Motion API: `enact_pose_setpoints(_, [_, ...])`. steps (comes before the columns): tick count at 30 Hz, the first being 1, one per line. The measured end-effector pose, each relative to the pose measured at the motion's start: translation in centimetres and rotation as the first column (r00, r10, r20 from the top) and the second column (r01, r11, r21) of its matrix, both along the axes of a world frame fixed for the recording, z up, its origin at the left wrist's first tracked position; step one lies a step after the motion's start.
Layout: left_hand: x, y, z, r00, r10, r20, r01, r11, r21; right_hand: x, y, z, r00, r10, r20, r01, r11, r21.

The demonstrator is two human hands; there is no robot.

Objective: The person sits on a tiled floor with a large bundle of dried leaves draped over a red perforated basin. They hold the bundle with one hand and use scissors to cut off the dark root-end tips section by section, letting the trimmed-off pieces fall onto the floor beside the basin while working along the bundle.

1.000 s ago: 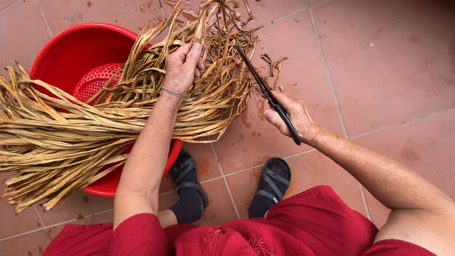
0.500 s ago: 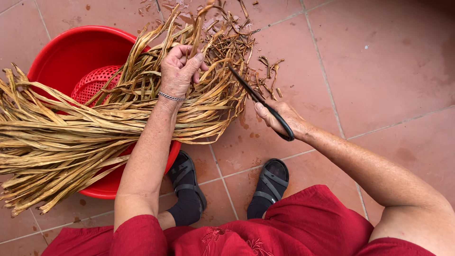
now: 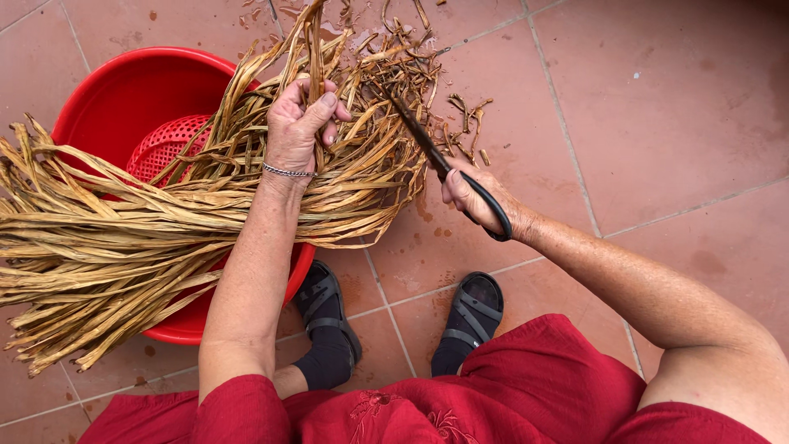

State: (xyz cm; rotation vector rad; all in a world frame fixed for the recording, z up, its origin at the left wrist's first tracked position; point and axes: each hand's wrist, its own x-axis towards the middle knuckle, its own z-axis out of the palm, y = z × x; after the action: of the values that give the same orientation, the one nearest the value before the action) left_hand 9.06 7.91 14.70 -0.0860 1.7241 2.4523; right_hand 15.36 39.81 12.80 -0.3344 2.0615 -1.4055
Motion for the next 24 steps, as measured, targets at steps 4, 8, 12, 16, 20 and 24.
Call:
enact_pose_setpoints(4, [0.3,-0.4,0.0,0.998,-0.056,0.009,0.056,0.998,0.039,-0.8,0.0,0.4,0.995,-0.083,0.048,0.092,0.968,-0.235])
enact_pose_setpoints(8, [0.5,-0.5,0.1,0.989,-0.141,0.053,0.14,0.99,0.016,-1.7,-0.1,0.6,0.987,-0.143,0.08,0.16,0.94,-0.302])
enact_pose_setpoints(12, [0.7,-0.3,0.2,0.977,-0.198,0.079,0.198,0.98,0.006,-1.9,0.0,0.8,0.978,-0.207,-0.003,0.197,0.936,-0.29])
enact_pose_setpoints(16, [0.6,-0.1,0.0,0.971,-0.229,0.066,0.231,0.972,-0.034,-1.9,0.6,0.7,0.954,-0.299,0.021,0.297,0.935,-0.192])
enact_pose_setpoints(20, [0.2,0.1,-0.2,0.977,-0.205,0.048,0.206,0.978,-0.016,-1.6,1.3,-0.1,0.937,-0.344,-0.063,0.34,0.938,-0.063])
enact_pose_setpoints(24, [0.1,0.5,-0.6,0.988,-0.143,0.059,0.144,0.989,-0.015,-1.0,1.6,-0.5,0.909,-0.369,-0.193,0.368,0.929,-0.044])
